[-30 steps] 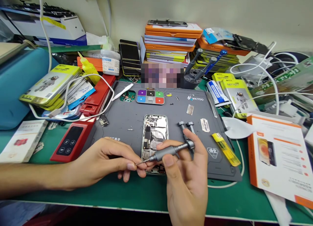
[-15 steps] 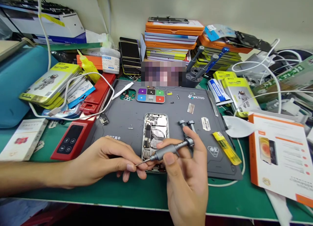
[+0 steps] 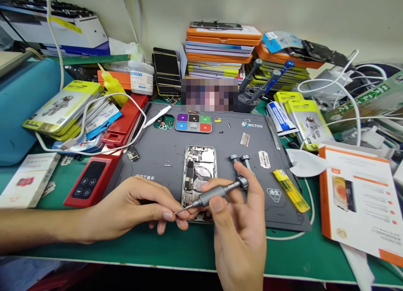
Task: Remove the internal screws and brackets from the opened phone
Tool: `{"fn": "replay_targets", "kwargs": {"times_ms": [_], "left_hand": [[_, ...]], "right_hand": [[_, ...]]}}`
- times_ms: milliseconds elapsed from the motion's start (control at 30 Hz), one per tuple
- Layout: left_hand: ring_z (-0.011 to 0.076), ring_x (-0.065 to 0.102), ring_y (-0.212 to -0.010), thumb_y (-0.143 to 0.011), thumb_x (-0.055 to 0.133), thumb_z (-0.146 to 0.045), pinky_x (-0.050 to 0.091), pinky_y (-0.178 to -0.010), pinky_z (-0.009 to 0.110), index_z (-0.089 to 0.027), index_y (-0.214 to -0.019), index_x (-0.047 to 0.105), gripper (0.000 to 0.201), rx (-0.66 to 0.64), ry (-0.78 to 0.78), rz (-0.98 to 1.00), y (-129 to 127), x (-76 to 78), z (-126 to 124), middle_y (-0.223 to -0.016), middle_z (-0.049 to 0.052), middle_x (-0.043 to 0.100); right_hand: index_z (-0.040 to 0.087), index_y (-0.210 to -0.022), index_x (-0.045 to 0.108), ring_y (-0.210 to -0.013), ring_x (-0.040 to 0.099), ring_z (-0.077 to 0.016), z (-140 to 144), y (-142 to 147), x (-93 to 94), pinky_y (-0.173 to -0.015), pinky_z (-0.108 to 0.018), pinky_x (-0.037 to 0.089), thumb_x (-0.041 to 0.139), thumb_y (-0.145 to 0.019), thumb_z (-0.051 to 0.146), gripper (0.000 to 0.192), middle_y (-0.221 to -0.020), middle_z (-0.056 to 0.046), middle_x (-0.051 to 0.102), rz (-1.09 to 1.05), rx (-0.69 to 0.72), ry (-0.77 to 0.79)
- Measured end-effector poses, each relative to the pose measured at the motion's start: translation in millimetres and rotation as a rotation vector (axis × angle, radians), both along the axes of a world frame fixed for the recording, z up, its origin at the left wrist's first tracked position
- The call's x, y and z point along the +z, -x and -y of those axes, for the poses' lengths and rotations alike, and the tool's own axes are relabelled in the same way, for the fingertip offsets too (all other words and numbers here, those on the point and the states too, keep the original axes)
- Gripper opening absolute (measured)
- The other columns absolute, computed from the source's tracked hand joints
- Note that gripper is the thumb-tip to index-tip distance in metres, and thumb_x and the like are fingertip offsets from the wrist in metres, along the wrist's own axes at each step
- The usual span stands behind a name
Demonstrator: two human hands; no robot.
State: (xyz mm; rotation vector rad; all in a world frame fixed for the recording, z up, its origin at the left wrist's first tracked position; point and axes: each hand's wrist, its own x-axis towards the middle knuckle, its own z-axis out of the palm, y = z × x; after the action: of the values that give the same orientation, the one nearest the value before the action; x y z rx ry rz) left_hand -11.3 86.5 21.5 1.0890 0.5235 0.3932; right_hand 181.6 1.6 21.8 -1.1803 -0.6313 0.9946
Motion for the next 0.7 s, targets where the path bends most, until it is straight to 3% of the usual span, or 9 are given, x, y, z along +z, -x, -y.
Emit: {"fn": "replay_targets", "kwargs": {"times_ms": [700], "left_hand": [[0.0066,0.070,-0.069,-0.101,0.081,-0.022,0.056,-0.067,0.013,-0.024,-0.111,0.092,0.015,0.020,0.025,-0.004,-0.4,-0.5,1.5,-0.107,0.007,0.089]], "right_hand": [[0.037,-0.146,0.062,-0.071,0.075,-0.0119,1.6,0.8,-0.6,-0.068,-0.021,0.066,0.082,-0.098,0.033,0.053,-0.095,0.000,0.078,0.011,-0.022,0.016]]}}
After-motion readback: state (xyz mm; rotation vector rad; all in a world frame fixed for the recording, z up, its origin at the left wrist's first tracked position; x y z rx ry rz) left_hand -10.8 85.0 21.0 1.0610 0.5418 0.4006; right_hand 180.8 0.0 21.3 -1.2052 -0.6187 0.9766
